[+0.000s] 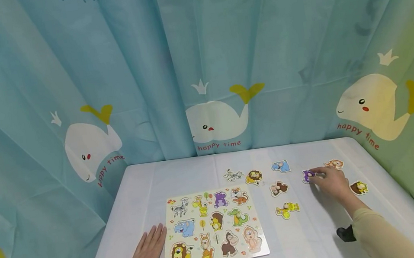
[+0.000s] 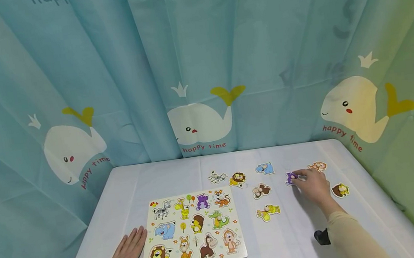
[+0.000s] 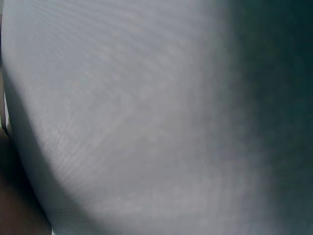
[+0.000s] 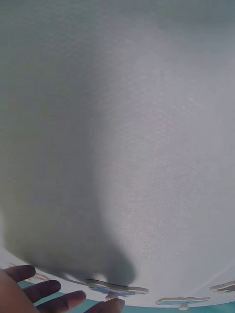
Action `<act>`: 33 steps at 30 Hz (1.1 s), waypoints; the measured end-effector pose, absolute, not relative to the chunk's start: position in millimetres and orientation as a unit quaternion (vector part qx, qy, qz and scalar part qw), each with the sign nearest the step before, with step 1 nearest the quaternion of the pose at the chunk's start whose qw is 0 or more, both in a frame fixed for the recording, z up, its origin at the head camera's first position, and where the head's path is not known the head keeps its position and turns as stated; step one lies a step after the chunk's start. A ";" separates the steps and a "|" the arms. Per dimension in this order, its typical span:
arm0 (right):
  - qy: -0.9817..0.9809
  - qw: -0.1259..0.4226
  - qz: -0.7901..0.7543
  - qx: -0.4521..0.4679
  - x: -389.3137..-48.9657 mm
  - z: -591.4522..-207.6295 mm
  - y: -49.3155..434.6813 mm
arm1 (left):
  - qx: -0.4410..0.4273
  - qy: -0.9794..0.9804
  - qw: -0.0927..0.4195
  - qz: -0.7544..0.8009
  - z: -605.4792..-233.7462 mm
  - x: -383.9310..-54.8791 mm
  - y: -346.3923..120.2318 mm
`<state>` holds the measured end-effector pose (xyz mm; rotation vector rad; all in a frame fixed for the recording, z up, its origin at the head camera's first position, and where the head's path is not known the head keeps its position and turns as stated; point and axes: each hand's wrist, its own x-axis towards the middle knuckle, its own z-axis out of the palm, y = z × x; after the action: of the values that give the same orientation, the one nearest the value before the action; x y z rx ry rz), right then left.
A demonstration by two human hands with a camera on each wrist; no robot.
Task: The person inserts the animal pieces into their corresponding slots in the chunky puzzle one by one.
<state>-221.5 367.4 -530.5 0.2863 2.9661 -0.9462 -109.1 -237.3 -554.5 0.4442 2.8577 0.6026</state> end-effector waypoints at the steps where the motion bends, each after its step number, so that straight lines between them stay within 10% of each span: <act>1: 0.948 0.008 -0.303 0.092 -221.7 -530.9 367.7 | 0.150 0.963 0.093 0.203 -554.4 -108.9 -237.3; 33: 0.944 -0.015 -0.310 0.114 -226.4 -542.8 370.7 | 0.154 0.966 0.083 0.192 -555.6 -108.6 -237.7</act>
<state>-226.4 370.7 -542.8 0.3607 2.9929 -0.9847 -108.6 -237.7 -555.6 0.4598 2.8830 0.5718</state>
